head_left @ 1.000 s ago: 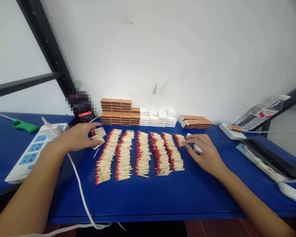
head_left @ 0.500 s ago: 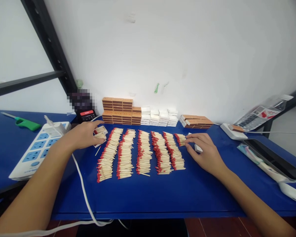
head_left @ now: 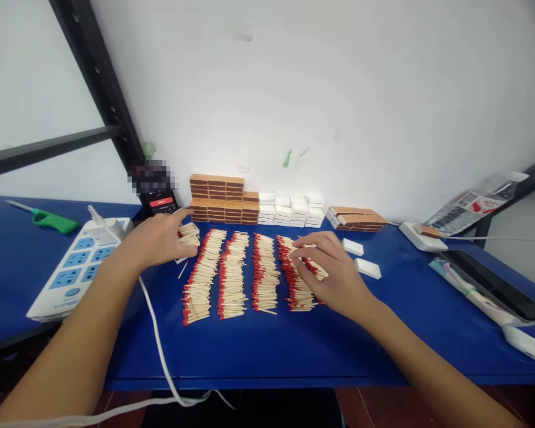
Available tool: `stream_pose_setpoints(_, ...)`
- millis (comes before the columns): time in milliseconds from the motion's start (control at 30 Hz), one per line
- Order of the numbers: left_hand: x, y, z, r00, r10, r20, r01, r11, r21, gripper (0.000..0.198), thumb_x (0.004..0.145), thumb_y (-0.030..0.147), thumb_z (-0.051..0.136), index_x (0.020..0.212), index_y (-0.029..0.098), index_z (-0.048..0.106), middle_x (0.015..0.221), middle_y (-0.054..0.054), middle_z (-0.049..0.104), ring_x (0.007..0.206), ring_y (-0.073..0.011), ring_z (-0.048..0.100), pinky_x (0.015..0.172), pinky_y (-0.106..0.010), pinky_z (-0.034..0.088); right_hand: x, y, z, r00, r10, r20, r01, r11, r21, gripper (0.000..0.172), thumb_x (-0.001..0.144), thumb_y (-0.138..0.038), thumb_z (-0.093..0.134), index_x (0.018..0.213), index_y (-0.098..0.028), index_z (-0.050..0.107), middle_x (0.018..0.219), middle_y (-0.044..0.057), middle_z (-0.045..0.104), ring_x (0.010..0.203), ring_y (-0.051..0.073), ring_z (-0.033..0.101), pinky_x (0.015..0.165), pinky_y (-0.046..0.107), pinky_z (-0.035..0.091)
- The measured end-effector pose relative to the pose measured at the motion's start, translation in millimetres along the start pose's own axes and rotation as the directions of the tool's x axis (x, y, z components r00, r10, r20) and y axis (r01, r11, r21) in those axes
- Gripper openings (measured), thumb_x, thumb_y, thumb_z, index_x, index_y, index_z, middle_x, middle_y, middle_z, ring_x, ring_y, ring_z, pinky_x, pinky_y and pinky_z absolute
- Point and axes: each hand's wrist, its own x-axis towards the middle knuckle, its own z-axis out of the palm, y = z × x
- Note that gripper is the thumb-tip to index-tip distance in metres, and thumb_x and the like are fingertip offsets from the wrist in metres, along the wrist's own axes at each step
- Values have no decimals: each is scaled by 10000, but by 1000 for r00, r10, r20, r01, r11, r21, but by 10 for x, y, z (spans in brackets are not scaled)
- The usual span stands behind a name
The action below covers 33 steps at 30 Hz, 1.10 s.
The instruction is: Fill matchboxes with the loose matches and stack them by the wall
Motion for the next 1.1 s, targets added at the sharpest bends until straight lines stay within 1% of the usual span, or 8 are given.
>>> stream_pose_setpoints(133, -84, 202, -70, 991, 126, -54, -129, 990, -65, 884, 754, 530, 691, 1544, 185, 493, 1127, -114, 775, 972, -337, 733, 832, -396, 536, 206, -135, 138, 998, -49, 44, 47, 998, 52, 174, 1006, -114, 612, 1082, -258, 674, 1093, 77, 721, 1059, 262, 632, 922, 472, 520)
stream_pose_setpoints(267, -207, 560, -82, 960, 272, -62, -279, 948, -154, 889, 760, 488, 722, 1571, 237, 455, 1047, -67, 766, 953, -308, 726, 841, -389, 526, 313, -176, 262, 989, -55, 135, 52, 998, 29, 202, 1022, -132, 591, 1180, -243, 653, 1165, 100, 713, 1108, 280, 610, 925, 484, 513)
stream_pose_setpoints(400, -321, 943, -13, 917, 399, -7, -391, 894, -221, 868, 752, 411, 723, 1568, 288, 453, 1230, -88, 736, 1146, -341, 682, 882, -405, 526, 251, -185, 273, 982, -79, 169, 85, 996, -26, 291, 1002, -109, 591, 1262, -234, 622, 1234, 128, 695, 1145, 303, 594, 921, 498, 525)
stream_pose_setpoints(533, -342, 1201, 33, 881, 469, 60, -446, 866, -224, 927, 719, 408, 753, 1575, 259, 430, 1209, -125, 726, 1124, -365, 677, 825, -407, 522, 104, -156, 210, 979, -100, 179, 113, 992, -64, 314, 963, -56, 586, 1209, -245, 633, 1245, 129, 676, 1154, 309, 591, 949, 522, 536)
stream_pose_setpoints(733, -277, 1362, -28, 863, 490, 124, -469, 868, -162, 987, 753, 431, 729, 1634, 237, 329, 1268, -143, 692, 1108, -360, 668, 812, -399, 507, -18, -101, 161, 980, -99, 173, 115, 990, -81, 329, 923, -34, 582, 1167, -248, 637, 1228, 128, 666, 1133, 314, 598, 929, 525, 539)
stream_pose_setpoints(933, -181, 1420, 23, 844, 533, 56, -518, 839, -165, 887, 743, 378, 715, 1564, 241, 410, 1132, -101, 705, 1007, -328, 671, 788, -391, 493, -47, -50, 161, 984, -95, 149, 110, 989, -97, 382, 900, -7, 564, 1210, -225, 603, 1219, 144, 667, 1100, 314, 593, 920, 524, 538)
stream_pose_setpoints(1033, -95, 1423, 93, 846, 530, 61, -518, 843, -148, 859, 750, 383, 722, 1544, 255, 420, 1066, -91, 702, 988, -337, 673, 798, -402, 489, -44, 20, 174, 984, -90, 156, 113, 983, -146, 326, 922, 1, 543, 1146, -228, 605, 1199, 138, 674, 1046, 298, 585, 899, 509, 538)
stream_pose_setpoints(1100, -49, 1416, 136, 852, 519, 72, -505, 849, -153, 868, 757, 375, 722, 1556, 254, 406, 1091, -102, 703, 1012, -341, 673, 811, -404, 490, -40, 65, 187, 983, -89, 160, 113, 983, -146, 280, 936, -15, 553, 1097, -237, 609, 1184, 128, 676, 1024, 289, 582, 871, 489, 541)
